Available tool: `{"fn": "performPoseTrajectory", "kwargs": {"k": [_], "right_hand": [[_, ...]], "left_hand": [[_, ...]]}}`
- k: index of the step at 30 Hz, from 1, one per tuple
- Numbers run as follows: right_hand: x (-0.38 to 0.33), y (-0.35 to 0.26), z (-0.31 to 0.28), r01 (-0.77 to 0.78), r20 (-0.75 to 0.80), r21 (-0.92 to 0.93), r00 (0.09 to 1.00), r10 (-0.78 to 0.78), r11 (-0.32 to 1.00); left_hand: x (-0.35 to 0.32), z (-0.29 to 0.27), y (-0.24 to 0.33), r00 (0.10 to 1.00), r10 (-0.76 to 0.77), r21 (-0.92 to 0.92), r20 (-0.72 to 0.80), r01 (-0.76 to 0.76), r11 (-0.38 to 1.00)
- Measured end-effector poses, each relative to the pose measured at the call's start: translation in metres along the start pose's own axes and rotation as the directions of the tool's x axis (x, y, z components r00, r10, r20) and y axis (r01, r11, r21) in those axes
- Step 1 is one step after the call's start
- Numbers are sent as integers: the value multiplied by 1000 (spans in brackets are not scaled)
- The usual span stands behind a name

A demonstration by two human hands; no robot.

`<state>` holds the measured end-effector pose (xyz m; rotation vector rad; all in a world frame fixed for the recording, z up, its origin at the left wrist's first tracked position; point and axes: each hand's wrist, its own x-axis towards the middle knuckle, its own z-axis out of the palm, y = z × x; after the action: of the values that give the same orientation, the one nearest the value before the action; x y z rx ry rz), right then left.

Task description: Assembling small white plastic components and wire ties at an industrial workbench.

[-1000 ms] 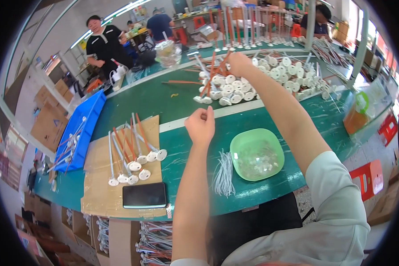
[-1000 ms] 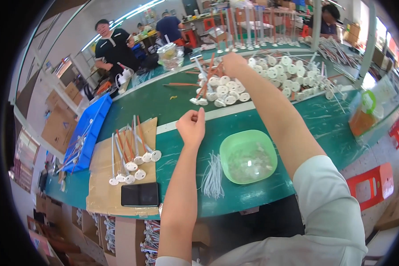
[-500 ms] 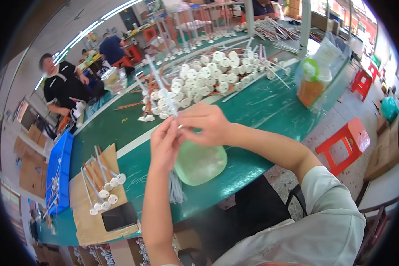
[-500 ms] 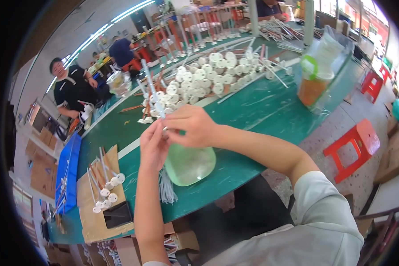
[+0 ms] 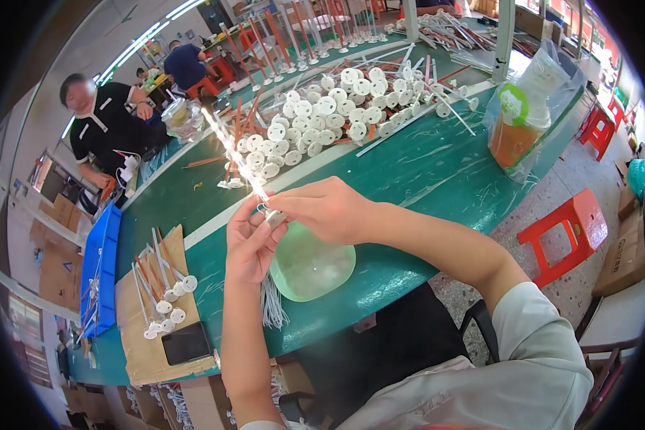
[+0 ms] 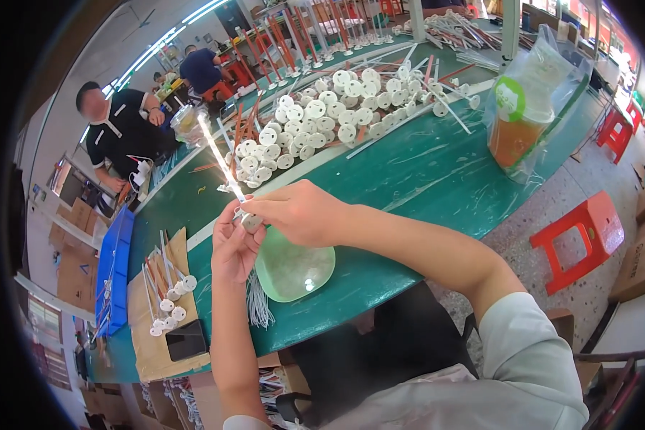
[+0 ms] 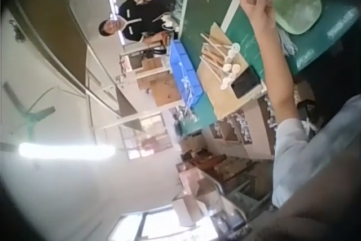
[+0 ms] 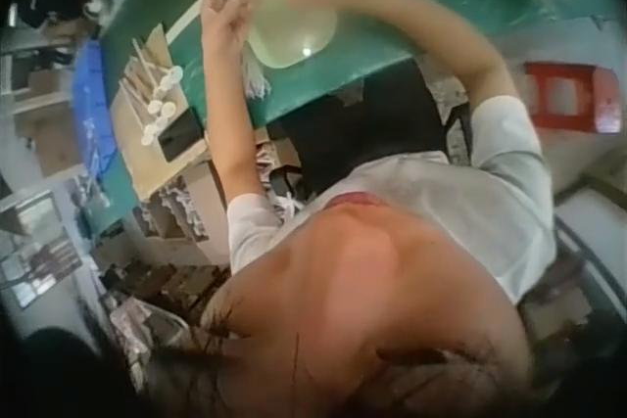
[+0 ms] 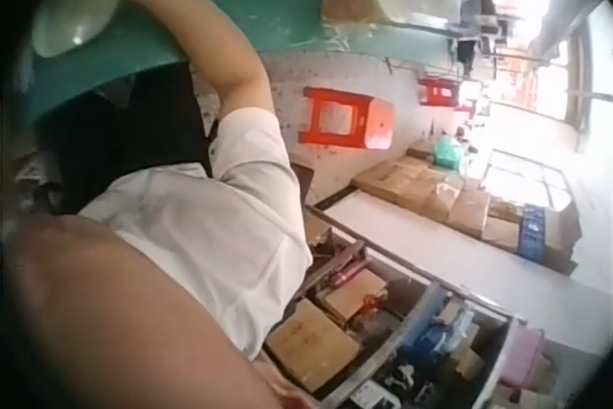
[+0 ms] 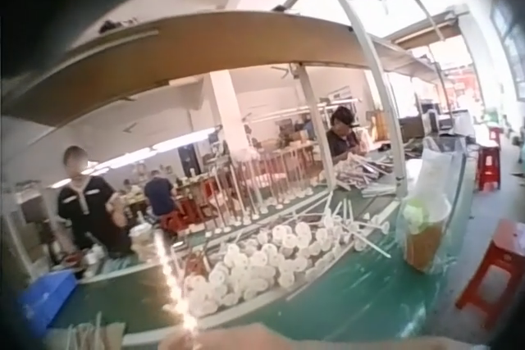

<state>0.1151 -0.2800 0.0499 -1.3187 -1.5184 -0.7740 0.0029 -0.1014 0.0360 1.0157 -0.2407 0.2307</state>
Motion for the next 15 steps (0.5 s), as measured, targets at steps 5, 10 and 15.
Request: {"fn": "performPoseTrajectory", "kwargs": {"k": [5, 10, 15], "right_hand": [[-5, 4, -3, -42, 118, 83, 992, 32, 996], [-2, 2, 0, -40, 73, 111, 997, 31, 993], [4, -5, -4, -62, 9, 162, 998, 61, 985]], "left_hand": [[0, 5, -4, 1000, -25, 5, -13, 25, 1000], [-2, 0, -6, 1000, -6, -28, -9, 5, 1000], [2, -3, -2, 999, 20, -30, 48, -19, 999]]}}
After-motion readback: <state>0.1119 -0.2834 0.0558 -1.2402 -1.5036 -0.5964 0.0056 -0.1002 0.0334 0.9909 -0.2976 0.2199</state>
